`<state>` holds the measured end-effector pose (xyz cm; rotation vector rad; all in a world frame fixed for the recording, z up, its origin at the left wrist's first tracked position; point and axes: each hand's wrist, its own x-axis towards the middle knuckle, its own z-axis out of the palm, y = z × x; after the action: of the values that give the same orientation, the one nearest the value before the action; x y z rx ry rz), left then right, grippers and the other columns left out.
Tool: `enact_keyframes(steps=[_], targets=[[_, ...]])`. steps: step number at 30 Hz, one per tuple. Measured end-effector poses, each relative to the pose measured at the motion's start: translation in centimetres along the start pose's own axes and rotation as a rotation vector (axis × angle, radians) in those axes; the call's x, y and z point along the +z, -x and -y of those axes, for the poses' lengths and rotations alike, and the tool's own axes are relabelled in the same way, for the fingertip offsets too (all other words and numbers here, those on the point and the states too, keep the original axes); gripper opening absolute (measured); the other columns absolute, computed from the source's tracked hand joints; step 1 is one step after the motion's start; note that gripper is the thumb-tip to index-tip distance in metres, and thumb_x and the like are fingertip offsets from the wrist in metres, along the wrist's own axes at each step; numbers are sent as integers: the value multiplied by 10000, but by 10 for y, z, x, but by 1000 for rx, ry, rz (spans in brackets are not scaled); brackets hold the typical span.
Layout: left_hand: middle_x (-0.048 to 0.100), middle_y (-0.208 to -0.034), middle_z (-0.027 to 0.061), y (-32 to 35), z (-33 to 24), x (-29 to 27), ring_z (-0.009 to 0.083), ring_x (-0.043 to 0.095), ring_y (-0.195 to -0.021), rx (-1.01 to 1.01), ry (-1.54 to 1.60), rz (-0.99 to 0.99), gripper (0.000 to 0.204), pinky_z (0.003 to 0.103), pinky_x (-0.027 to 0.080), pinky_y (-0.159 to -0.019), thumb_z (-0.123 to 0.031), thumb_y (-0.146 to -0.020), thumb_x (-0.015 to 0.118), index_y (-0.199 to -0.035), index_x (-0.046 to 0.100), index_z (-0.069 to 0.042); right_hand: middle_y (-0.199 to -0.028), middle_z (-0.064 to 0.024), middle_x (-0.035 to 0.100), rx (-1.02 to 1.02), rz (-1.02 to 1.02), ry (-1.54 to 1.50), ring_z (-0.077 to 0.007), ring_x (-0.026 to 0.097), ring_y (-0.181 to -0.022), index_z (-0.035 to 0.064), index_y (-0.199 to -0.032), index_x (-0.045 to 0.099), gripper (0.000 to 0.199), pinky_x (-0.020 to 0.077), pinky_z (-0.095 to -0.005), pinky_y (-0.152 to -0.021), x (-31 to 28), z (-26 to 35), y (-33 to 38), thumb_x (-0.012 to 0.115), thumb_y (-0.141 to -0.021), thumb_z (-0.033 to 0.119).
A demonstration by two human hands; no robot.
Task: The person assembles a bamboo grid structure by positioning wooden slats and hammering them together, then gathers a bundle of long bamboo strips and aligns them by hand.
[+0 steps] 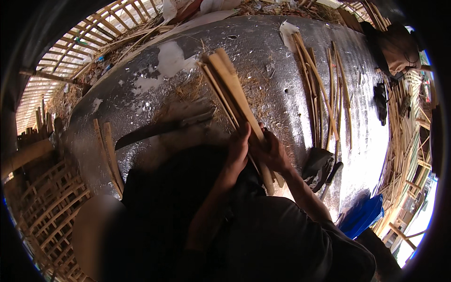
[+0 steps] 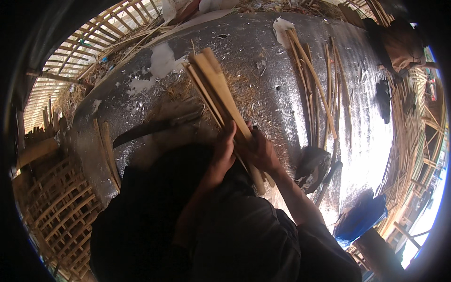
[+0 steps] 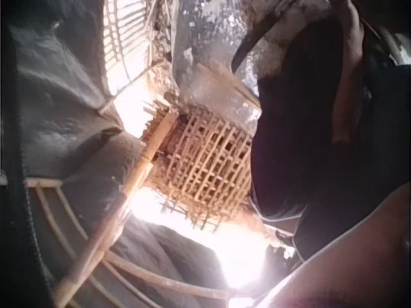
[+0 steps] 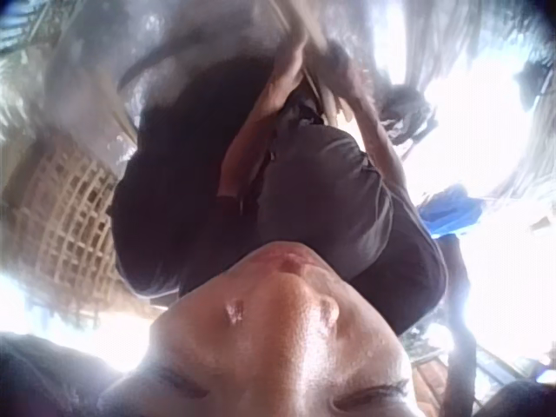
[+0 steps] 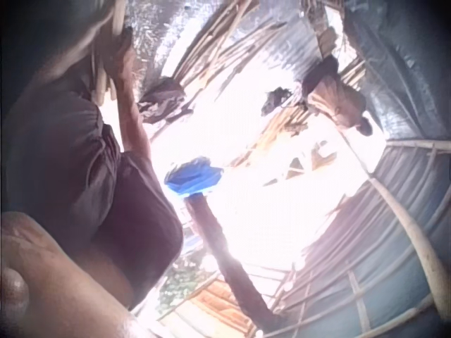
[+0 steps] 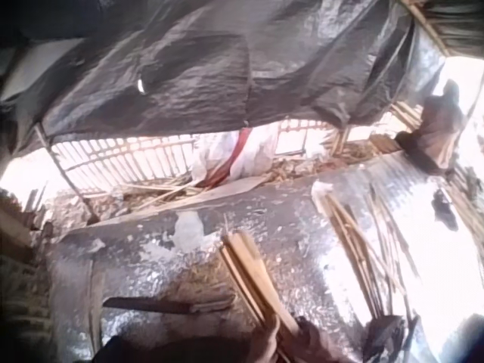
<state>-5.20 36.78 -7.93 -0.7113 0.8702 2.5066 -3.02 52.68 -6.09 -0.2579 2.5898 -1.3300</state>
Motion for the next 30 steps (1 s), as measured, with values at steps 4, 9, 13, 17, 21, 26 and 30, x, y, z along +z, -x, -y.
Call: enact_keyframes(steps=[4, 9, 13, 17, 21, 26, 30], targets=[[698, -1146, 51, -9, 9, -25, 185, 665, -1049, -168, 32, -125, 500, 352, 519, -915, -491, -986, 648, -1282, 633, -88, -907, -15, 679, 598, 129, -487, -63, 595, -753, 9, -1203, 633, 349, 484, -248, -636, -5, 8, -2, 705, -971, 261], [702, -1163, 66, -3, -9, -21, 222, 677, -1059, -264, 42, -63, 427, 376, 526, -944, -386, -985, 633, -1293, 637, -90, -830, 7, 649, 546, 70, -556, -35, 575, -728, 8, -1025, 661, 272, 447, -240, -583, -11, 1, 3, 701, -973, 272], [706, -1162, 79, -8, 1, -48, 233, 683, -1062, -282, 138, 31, 427, 396, 533, -952, -375, -979, 623, -1293, 629, -84, -872, -27, 658, 135, -27, 181, -114, 629, -796, -1, -1097, 620, 319, 502, -315, -631, 0, -28, 6, 766, -905, 207], [708, -1150, 82, -7, 0, -52, 231, 684, -1059, -248, 291, 147, 369, 410, 535, -956, -338, -996, 596, -1255, 638, -78, -935, -68, 681, 139, 16, 117, -183, 677, -848, -16, -1216, 556, 470, 551, -351, -695, 4, -59, 15, 810, -846, 125], [692, -1154, 89, -1, -1, -33, 241, 672, -1074, -99, 265, 85, 410, 424, 535, -968, -388, -1035, 568, -1270, 612, -55, -1193, -149, 634, 451, 30, -506, -201, 663, -979, -12, -1222, 570, 495, 559, -335, -755, -7, -38, 12, 818, -837, 176], [681, -1163, 90, -3, 2, -30, 244, 671, -1074, -24, 106, 82, 477, 418, 541, -959, -437, -1026, 592, -1327, 587, -66, -1258, -171, 630, 424, 128, -662, -232, 678, -1088, -57, -1437, 396, 693, 599, -348, -854, -13, -57, 15, 768, -855, -1], [680, -1185, 116, 0, 4, -3, 256, 670, -1106, -207, 338, 240, 524, 447, 542, -982, -475, -1016, 589, -1340, 577, -63, -1331, -203, 595, 447, 87, -600, -281, 642, -1193, -42, -1513, 324, 811, 586, -373, -929, -18, -42, 16, 785, -848, 10]])
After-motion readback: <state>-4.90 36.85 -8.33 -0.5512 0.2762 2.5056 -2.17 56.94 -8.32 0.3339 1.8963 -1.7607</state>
